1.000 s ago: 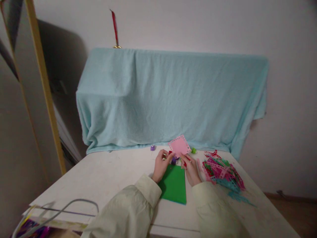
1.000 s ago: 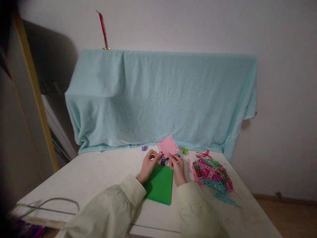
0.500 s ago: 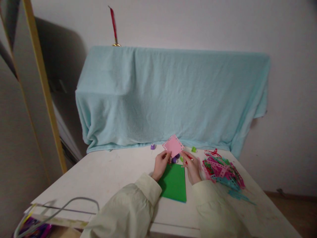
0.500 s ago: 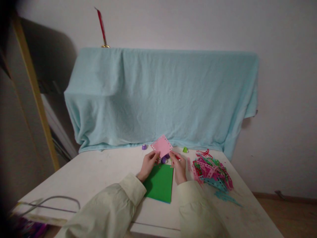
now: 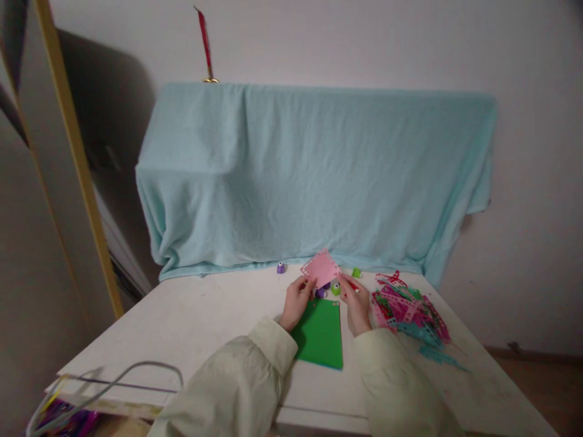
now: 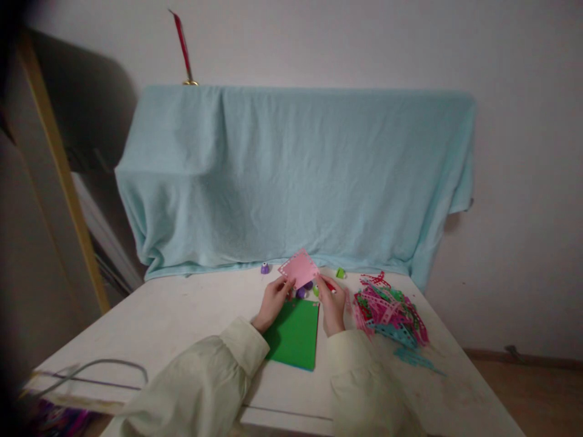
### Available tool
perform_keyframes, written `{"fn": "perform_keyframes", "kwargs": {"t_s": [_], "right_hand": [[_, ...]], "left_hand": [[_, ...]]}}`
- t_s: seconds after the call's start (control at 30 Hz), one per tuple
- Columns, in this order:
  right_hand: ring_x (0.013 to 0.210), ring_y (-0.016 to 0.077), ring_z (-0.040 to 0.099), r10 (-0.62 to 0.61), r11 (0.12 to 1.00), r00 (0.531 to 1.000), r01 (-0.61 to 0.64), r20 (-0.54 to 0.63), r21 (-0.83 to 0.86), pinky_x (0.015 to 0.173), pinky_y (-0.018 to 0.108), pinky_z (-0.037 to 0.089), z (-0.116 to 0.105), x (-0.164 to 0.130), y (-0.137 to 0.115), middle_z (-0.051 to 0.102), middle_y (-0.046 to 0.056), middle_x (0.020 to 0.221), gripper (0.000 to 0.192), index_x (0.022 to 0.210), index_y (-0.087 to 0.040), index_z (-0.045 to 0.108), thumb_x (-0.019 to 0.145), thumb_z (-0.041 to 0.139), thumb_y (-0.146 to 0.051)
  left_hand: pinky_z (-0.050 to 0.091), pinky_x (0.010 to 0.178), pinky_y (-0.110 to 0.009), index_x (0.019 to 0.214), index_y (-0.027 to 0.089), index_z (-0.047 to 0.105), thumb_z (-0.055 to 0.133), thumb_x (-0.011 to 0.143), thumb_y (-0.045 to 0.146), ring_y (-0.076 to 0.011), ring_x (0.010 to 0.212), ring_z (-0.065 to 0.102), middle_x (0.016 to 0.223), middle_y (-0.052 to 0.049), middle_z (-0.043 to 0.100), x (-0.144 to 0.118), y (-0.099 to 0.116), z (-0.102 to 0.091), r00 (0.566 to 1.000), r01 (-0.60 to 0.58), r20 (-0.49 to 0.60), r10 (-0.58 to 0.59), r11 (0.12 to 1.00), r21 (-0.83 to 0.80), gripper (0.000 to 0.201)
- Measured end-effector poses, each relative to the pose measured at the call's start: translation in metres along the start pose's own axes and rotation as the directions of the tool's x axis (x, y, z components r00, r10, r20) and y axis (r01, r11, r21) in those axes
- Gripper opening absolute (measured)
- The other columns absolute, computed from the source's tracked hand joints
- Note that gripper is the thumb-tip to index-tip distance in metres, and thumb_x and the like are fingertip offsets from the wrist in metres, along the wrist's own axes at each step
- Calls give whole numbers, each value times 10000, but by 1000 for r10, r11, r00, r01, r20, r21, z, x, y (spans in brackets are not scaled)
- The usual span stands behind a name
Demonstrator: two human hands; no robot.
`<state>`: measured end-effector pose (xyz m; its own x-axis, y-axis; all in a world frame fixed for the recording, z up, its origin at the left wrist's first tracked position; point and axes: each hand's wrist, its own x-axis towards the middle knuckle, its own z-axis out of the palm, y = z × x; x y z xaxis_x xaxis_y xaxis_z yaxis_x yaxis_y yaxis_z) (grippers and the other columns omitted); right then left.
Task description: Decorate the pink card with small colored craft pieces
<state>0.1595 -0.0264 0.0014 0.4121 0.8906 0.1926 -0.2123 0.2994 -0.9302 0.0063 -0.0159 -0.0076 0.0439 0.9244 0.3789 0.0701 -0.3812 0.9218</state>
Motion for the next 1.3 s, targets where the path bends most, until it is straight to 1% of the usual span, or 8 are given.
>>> {"fn": "perform_keyframes", "kwargs": {"t_s": [0.13, 0.4, 0.57, 0.87, 1.03, 1.17, 1.3], "right_hand": [[463, 56, 302, 6, 1000, 1000, -6, -5, 28, 425, 201, 206, -1, 1, 3, 420, -58, 513, 370, 885, -113, 680, 668, 730, -408], [479, 51, 285, -13, 999, 1000, 13, 3, 31, 425, 194, 195, -3, 2, 6, 390, -57, 537, 327, 858, -110, 673, 699, 711, -393], [484, 53, 295, -11, 1000, 1000, 11, 6, 0, 424, 190, 202, -3, 2, 6, 412, -51, 545, 329, 859, -114, 673, 689, 717, -393], [453, 52, 291, -30, 999, 999, 30, -45, -11, 413, 195, 200, 0, 0, 1, 419, -56, 511, 351, 779, -116, 668, 648, 721, -437], [448, 63, 308, -48, 998, 997, 46, -66, -30, 412, 207, 212, 1, 0, -1, 441, -42, 501, 376, 737, -109, 659, 630, 721, -464], [453, 59, 291, -40, 999, 998, 39, -38, -18, 419, 200, 194, 1, 0, 0, 409, -55, 514, 331, 768, -124, 653, 678, 701, -439], [451, 58, 284, -30, 999, 1000, 30, 1, 22, 415, 200, 179, 0, -1, -2, 383, -57, 508, 328, 659, -137, 592, 717, 670, -450]], "left_hand": [[354, 507, -203, 658, 152, 530, 490, 835, 508, -105, 514, 492, 546, 24, 511, -1, 1, 0, 1000, -21, 5, 21, 1000, 3, 400], [359, 507, -201, 688, 151, 533, 487, 847, 482, -106, 514, 494, 552, 22, 519, -1, -1, 0, 1000, -12, 26, 12, 1000, -8, 371], [366, 515, -203, 684, 150, 537, 485, 849, 478, -107, 517, 498, 554, 19, 528, 0, -1, 0, 999, -15, 37, 15, 1000, -6, 371], [373, 522, -206, 661, 150, 537, 480, 855, 472, -102, 507, 490, 547, 23, 523, -1, 3, 1, 997, -33, 71, 34, 999, -9, 380], [370, 511, -207, 660, 154, 536, 482, 849, 484, -100, 498, 491, 554, 24, 528, 0, 0, 2, 997, -19, 81, 20, 1000, -17, 385], [373, 503, -210, 668, 156, 536, 489, 840, 495, -101, 490, 492, 552, 24, 531, 0, -2, 2, 997, 2, 82, 1, 999, -34, 383], [376, 503, -212, 664, 156, 535, 491, 836, 502, -105, 494, 499, 547, 21, 534, 0, -2, 2, 998, 10, 60, -7, 999, -41, 389]]}}
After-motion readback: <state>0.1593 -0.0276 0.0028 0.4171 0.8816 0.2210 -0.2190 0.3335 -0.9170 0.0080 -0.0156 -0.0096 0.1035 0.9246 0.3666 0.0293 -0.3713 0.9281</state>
